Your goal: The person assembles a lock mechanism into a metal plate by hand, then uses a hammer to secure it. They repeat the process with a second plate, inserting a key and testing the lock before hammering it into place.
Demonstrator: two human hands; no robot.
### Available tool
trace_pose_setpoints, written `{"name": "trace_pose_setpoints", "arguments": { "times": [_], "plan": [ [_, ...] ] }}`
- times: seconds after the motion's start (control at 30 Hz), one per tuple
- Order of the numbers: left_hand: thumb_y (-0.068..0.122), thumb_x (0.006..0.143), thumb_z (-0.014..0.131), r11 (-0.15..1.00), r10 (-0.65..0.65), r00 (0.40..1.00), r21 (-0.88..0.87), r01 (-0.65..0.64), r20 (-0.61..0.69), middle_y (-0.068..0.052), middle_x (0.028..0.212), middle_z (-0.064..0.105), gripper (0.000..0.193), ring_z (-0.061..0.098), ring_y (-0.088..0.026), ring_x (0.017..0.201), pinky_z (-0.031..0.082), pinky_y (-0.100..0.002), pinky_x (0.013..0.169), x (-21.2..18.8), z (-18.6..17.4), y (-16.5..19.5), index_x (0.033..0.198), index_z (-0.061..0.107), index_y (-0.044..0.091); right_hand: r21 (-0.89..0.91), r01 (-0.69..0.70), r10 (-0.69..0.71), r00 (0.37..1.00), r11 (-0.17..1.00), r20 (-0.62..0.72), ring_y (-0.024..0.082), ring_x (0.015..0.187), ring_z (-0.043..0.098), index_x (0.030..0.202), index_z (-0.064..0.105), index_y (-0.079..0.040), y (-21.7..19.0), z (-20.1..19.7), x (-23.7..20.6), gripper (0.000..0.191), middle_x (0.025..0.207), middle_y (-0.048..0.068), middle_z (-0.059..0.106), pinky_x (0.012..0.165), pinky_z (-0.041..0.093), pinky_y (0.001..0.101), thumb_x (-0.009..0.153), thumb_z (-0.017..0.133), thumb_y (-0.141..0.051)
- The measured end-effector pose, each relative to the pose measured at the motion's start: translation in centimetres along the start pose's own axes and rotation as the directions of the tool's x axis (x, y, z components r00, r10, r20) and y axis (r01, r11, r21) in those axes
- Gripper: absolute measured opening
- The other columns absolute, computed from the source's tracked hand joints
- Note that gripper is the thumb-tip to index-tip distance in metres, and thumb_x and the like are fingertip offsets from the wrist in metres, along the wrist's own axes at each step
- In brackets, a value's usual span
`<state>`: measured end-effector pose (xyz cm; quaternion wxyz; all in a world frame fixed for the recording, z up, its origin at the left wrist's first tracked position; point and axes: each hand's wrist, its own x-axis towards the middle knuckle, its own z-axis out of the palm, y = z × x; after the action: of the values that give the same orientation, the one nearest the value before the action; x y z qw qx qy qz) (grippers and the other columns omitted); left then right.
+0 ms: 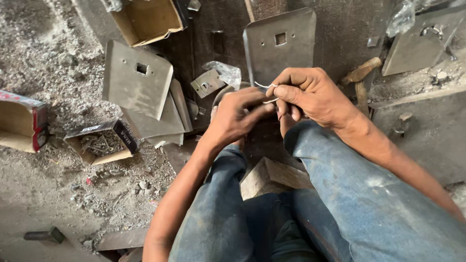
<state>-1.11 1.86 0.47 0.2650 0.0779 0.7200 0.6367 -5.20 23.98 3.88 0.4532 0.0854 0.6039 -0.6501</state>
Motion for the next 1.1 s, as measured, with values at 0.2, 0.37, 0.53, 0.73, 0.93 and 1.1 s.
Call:
{"name": "trace_pose_setpoints", "arguments": {
  "times": [0.2, 0.37, 0.53, 0.73, 0.93, 1.1],
  "plan": [
    [0.012, 0.101, 0.066, 0.986, -0.121, 0.986, -0.131, 0.105, -0.116, -0.009, 0.09, 0.075, 0.019, 0.071, -0.015, 0.08, 0.056, -0.029, 0.073, -2.1, -0.7, 0.1, 0.115, 0.074, 0.002, -0.075, 0.008, -0.021, 0.986, 0.997, -0.165, 0.004, 0.064, 0.062, 0.108, 0.071, -0.004, 0.7, -1.2, -0.8, 0.016, 0.083, 0.002, 0.071, 0.05, 0.045, 0.0174, 0.108, 0.059, -0.016],
    [0.008, 0.102, 0.071, 0.944, -0.252, 0.883, -0.301, 0.134, -0.396, -0.005, 0.089, 0.076, 0.015, 0.064, -0.007, 0.076, 0.055, -0.025, 0.069, -2.6, 0.8, 0.3, 0.109, 0.077, -0.004, -0.236, 0.282, -0.34, 0.904, 0.93, -0.258, 0.009, 0.097, 0.07, 0.116, 0.066, -0.004, 1.4, -1.1, -1.4, 0.012, 0.11, 0.006, 0.075, 0.082, 0.059, 0.0238, 0.113, 0.057, -0.013],
    [0.011, 0.104, 0.067, 0.885, -0.313, 0.821, -0.46, 0.07, -0.478, -0.004, 0.086, 0.072, 0.016, 0.065, -0.008, 0.073, 0.055, -0.024, 0.066, -2.2, 0.3, -0.2, 0.105, 0.072, -0.004, -0.033, 0.411, -0.395, 0.847, 0.911, -0.356, 0.017, 0.114, 0.071, 0.118, 0.064, -0.006, 1.1, -2.6, -2.2, 0.01, 0.12, 0.01, 0.073, 0.092, 0.063, 0.0344, 0.116, 0.055, -0.008],
    [0.013, 0.106, 0.064, 0.912, -0.28, 0.812, -0.406, 0.058, -0.511, -0.002, 0.09, 0.072, 0.018, 0.066, -0.007, 0.077, 0.055, -0.023, 0.066, -1.7, 0.1, 0.0, 0.11, 0.07, -0.003, 0.336, 0.523, -0.403, 0.838, 0.783, -0.367, 0.023, 0.11, 0.071, 0.114, 0.064, -0.006, -0.6, -4.1, -3.0, 0.009, 0.113, 0.013, 0.073, 0.104, 0.056, 0.041, 0.115, 0.055, -0.008],
    [0.006, 0.102, 0.071, 0.93, -0.262, 0.795, -0.362, 0.057, -0.547, -0.004, 0.09, 0.073, 0.011, 0.065, -0.007, 0.077, 0.055, -0.022, 0.069, -1.6, 0.8, 0.8, 0.105, 0.072, -0.005, 0.43, 0.543, -0.4, 0.833, 0.721, -0.382, 0.016, 0.085, 0.064, 0.114, 0.064, -0.005, -1.1, -4.7, -2.7, 0.011, 0.087, 0.006, 0.063, 0.091, 0.061, 0.043, 0.119, 0.058, -0.012],
    [0.008, 0.104, 0.07, 0.978, -0.163, 0.777, -0.201, 0.048, -0.607, -0.002, 0.09, 0.073, 0.01, 0.066, -0.005, 0.08, 0.056, -0.021, 0.073, -1.1, 0.0, 2.3, 0.108, 0.072, -0.001, 0.256, 0.556, -0.424, 0.799, 0.791, -0.426, 0.011, 0.069, 0.051, 0.115, 0.065, -0.003, -0.6, -5.1, -2.7, 0.015, 0.078, 0.004, 0.056, 0.066, 0.049, 0.0307, 0.122, 0.061, -0.016]
  ]
}}
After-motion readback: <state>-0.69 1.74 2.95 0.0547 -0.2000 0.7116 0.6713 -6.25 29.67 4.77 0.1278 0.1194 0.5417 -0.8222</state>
